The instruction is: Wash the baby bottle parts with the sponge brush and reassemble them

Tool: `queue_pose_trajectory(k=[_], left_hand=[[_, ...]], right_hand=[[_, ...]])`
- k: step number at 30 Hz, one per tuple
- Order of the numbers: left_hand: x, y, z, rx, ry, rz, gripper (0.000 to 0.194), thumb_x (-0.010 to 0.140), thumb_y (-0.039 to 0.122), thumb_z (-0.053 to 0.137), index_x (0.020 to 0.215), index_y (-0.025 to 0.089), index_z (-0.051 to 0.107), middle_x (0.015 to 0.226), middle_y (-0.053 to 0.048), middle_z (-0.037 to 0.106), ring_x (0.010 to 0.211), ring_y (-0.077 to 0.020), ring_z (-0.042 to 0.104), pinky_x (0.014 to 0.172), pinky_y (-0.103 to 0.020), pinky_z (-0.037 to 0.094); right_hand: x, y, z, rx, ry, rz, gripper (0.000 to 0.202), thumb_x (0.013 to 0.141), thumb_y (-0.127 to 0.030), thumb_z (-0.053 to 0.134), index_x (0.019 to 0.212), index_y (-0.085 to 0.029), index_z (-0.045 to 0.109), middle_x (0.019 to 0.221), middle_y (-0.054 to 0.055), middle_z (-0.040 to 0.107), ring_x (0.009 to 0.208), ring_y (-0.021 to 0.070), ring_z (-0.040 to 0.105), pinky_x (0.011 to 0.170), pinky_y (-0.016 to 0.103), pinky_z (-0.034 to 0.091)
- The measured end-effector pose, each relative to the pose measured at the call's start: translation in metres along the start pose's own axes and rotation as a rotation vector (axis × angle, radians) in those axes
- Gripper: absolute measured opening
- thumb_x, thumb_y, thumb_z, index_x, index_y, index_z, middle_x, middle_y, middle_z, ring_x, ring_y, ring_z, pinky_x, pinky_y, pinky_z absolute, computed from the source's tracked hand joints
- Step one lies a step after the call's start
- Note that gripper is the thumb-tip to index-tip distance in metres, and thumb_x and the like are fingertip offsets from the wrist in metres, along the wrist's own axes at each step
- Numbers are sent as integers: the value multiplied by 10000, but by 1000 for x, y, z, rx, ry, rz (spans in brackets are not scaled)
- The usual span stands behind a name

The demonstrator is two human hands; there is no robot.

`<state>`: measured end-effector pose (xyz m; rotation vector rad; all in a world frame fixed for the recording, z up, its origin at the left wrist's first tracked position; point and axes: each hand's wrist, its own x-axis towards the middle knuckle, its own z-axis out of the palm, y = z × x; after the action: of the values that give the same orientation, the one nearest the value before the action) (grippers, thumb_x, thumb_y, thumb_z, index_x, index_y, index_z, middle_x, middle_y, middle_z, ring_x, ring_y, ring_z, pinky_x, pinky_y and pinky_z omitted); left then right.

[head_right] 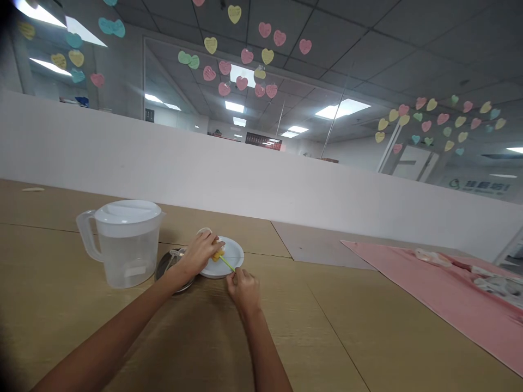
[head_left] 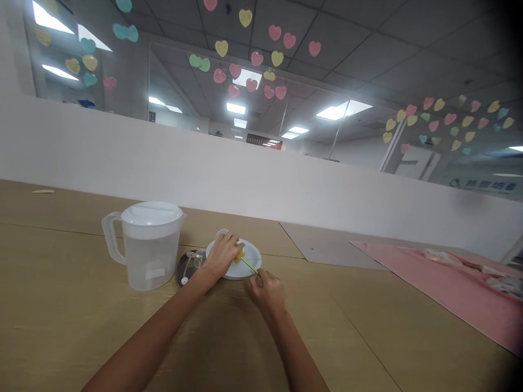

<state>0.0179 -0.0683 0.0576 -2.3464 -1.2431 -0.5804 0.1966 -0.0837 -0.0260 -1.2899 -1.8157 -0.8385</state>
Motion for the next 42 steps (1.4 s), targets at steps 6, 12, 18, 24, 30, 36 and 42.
queue_pose_trajectory(k=[6,12,18,24,30,36,42], left_hand=[[-1,10,2,-26,8,98,321,806,74,462,1073,203,584,1024,-97,536,974,-239,445,830,-367,333],[2,2,3,-3,99,-37,338,860,110,387,1098,240,588,985,-96,532,949,-240,449,840,-394,322],[0,-12,5,46,173,-112,348,874,136,366,1116,260,583,1021,-100,538,983,-252,441,882,-414,314],[-2,-18,1,62,207,-253,375,831,106,417,1119,276,589,1073,-98,542,1016,-260,446,921,-434,305],[3,-16,-10,-384,52,-454,606,662,262,657,1248,235,502,1141,-104,546,1053,-283,485,896,-403,368],[2,7,-31,-807,-158,-350,919,614,494,673,1370,123,306,1308,-146,478,1148,-280,480,911,-314,386],[-7,30,-38,-678,-436,-116,956,582,525,666,1385,222,247,1163,-109,587,1038,-294,544,779,-316,431]], right_hand=[[0,-3,1,22,18,-6,222,809,-214,429,652,-175,581,521,1,588,445,81,478,490,216,240],[4,9,-3,104,16,12,238,822,-229,420,683,-174,605,541,-5,596,460,77,487,499,206,270],[-1,27,-2,159,-29,44,249,785,-220,407,635,-180,602,485,-15,545,450,82,455,493,203,259],[-3,41,-4,99,66,407,344,831,-291,341,714,-162,638,517,22,571,463,119,459,491,222,250],[4,43,-2,-33,-145,694,315,839,-251,364,831,-140,659,780,119,658,507,143,518,469,246,235],[-2,27,9,-38,-498,556,265,783,-148,452,961,-134,647,891,123,670,680,172,626,513,240,300],[0,24,5,14,-609,510,267,745,-382,569,876,-161,643,802,123,683,670,215,646,488,243,298]])
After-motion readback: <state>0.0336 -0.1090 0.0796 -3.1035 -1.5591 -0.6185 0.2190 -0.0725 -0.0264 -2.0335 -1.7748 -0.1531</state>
